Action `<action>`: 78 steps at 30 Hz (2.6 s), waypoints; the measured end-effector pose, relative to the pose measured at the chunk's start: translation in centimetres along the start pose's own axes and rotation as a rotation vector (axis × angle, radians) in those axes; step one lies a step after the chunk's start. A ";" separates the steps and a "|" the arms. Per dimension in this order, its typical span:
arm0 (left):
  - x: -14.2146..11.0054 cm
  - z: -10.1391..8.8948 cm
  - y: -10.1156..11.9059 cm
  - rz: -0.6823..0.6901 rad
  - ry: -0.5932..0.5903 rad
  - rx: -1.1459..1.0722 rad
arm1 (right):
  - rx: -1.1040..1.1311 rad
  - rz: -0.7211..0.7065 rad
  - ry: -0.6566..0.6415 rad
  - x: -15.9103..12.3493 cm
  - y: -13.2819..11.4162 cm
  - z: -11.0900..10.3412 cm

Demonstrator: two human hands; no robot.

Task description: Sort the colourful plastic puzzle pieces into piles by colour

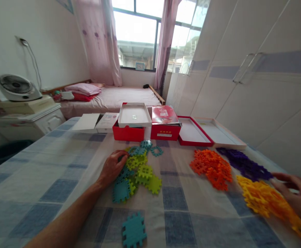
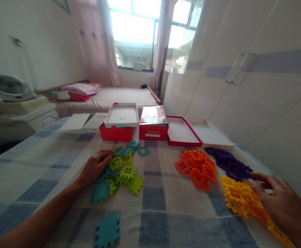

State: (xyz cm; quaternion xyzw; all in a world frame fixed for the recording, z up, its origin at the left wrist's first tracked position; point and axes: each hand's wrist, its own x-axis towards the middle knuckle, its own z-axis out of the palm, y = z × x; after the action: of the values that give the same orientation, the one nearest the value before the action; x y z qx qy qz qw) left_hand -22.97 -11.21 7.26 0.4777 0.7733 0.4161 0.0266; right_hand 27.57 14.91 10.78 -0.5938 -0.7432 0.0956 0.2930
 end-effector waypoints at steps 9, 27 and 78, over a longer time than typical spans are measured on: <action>-0.1 -0.2 0.0 0.018 0.000 -0.004 | 0.279 -0.544 -0.466 -4.0 -26.2 10.5; 0.0 0.2 0.2 0.117 -0.080 0.058 | 0.374 -0.408 -0.547 -1.0 -29.3 17.5; 0.0 0.3 -0.7 0.152 -0.102 -0.007 | 0.533 -0.512 -0.741 -4.8 -33.0 16.9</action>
State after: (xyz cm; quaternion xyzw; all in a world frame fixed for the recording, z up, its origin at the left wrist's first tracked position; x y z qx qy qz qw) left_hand -23.34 -11.13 6.64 0.5553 0.7311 0.3947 0.0359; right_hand -8.43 4.77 11.73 -0.2244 -0.8681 0.4107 0.1653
